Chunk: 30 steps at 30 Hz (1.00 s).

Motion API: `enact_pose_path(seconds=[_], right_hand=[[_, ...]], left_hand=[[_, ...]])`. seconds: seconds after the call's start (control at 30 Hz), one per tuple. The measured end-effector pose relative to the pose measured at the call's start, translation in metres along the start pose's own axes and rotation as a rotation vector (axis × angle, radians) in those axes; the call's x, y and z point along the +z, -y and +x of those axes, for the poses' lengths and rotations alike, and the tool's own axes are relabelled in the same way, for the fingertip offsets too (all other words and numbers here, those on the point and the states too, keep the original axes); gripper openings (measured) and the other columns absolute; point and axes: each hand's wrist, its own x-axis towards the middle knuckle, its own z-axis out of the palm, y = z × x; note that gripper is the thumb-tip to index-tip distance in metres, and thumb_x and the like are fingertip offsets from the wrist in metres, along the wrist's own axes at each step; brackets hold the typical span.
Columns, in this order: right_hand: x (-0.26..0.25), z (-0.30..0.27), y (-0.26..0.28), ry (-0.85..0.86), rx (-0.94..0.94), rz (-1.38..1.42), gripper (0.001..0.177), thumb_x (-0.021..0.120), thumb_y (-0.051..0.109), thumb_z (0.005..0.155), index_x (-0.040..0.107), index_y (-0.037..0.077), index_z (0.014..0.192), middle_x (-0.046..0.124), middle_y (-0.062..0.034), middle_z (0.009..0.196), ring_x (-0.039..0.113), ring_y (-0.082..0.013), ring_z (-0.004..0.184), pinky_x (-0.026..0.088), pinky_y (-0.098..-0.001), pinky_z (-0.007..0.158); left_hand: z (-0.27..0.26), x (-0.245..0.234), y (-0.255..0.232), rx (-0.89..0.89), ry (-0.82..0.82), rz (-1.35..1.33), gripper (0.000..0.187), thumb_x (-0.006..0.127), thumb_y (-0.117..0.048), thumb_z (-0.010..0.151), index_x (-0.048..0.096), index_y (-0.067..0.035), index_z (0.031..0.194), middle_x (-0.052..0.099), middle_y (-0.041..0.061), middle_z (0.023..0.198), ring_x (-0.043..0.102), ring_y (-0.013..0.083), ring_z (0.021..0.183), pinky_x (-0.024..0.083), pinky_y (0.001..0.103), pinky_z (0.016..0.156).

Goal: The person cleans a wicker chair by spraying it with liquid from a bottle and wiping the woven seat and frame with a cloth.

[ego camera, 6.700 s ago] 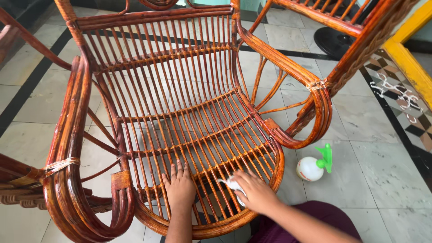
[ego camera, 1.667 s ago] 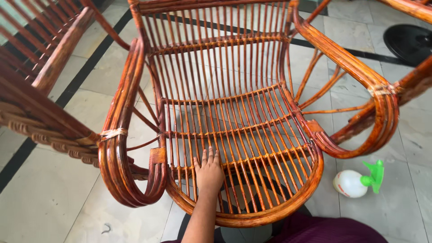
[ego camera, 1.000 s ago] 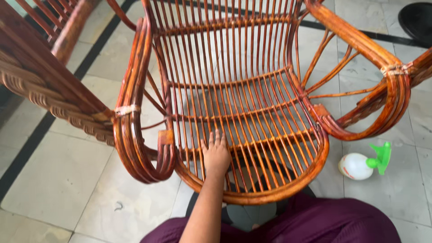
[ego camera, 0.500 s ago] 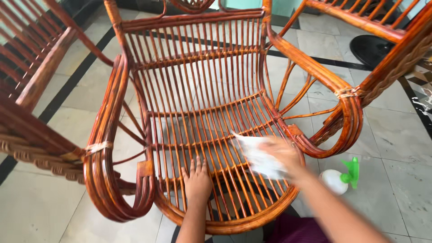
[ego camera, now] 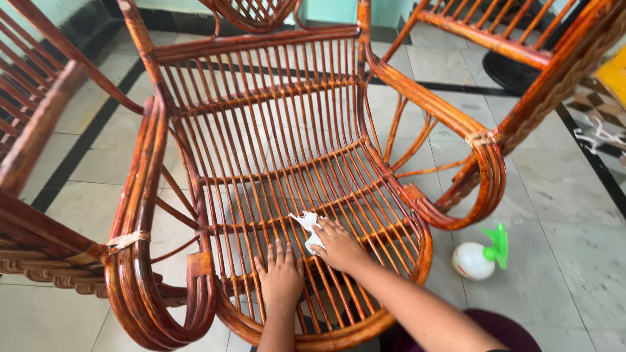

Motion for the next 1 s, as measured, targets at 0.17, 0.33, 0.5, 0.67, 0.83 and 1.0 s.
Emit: enact_pose_path(seconds=[0.17,0.33,0.5,0.67,0.83,1.0], right_hand=[[-0.010,-0.082,0.007,0.084,-0.050,0.021,0.067,0.034,0.051,0.106,0.032,0.007,0.157,0.023,-0.0215,0.166,0.015,-0.0346,0.155,0.011,-0.0460,0.126],[-0.015,-0.121,0.012,0.049,-0.140,-0.070,0.073,0.027,0.057,0.107,0.033,0.003,0.155,0.022,-0.0260,0.162,0.012,-0.0351,0.154,0.007,-0.0503,0.124],[-0.013,-0.069,0.010,-0.090,-0.118,-0.178,0.065,0.025,0.055,0.105,0.042,0.009,0.148,0.018,-0.0140,0.171,0.009,-0.0274,0.157,0.005,-0.0523,0.125],[-0.014,0.000,0.010,0.037,0.052,-0.024,0.068,0.027,0.052,0.104,0.023,0.018,0.162,0.022,-0.0095,0.167,0.015,-0.0264,0.155,0.006,-0.0488,0.126],[-0.003,-0.041,0.012,-0.008,-0.053,0.010,0.066,0.029,0.047,0.110,0.020,0.007,0.162,0.025,-0.0202,0.165,0.019,-0.0334,0.154,0.011,-0.0464,0.127],[-0.028,-0.126,0.026,0.153,-0.121,-0.059,0.068,0.038,0.046,0.108,0.027,0.001,0.158,0.026,-0.0240,0.163,0.019,-0.0366,0.154,0.012,-0.0484,0.128]], left_hand=[[0.003,0.007,0.001,0.000,-0.010,-0.010,0.057,0.023,-0.047,0.105,0.028,-0.026,0.159,0.020,-0.001,0.168,0.014,0.0208,0.155,0.004,0.056,0.125],[0.001,0.012,0.001,-0.006,-0.020,-0.016,0.057,0.023,-0.047,0.105,0.030,-0.027,0.158,0.021,-0.002,0.168,0.015,0.0200,0.156,0.005,0.055,0.125],[0.005,0.011,0.003,0.006,-0.015,-0.033,0.056,0.023,-0.046,0.106,0.030,-0.028,0.158,0.021,-0.002,0.168,0.015,0.0190,0.155,0.006,0.054,0.125],[0.013,0.011,0.012,0.032,0.030,-0.088,0.058,0.026,-0.050,0.105,0.030,-0.027,0.158,0.021,-0.005,0.168,0.015,0.0163,0.156,0.006,0.050,0.126],[0.020,0.025,0.016,0.038,0.018,-0.066,0.058,0.028,-0.050,0.105,0.032,-0.026,0.158,0.021,-0.006,0.168,0.014,0.0156,0.155,0.006,0.049,0.127],[0.035,0.046,0.029,0.067,0.023,-0.118,0.058,0.035,-0.053,0.102,0.039,-0.028,0.154,0.022,-0.006,0.169,0.016,0.0152,0.156,0.006,0.047,0.127]])
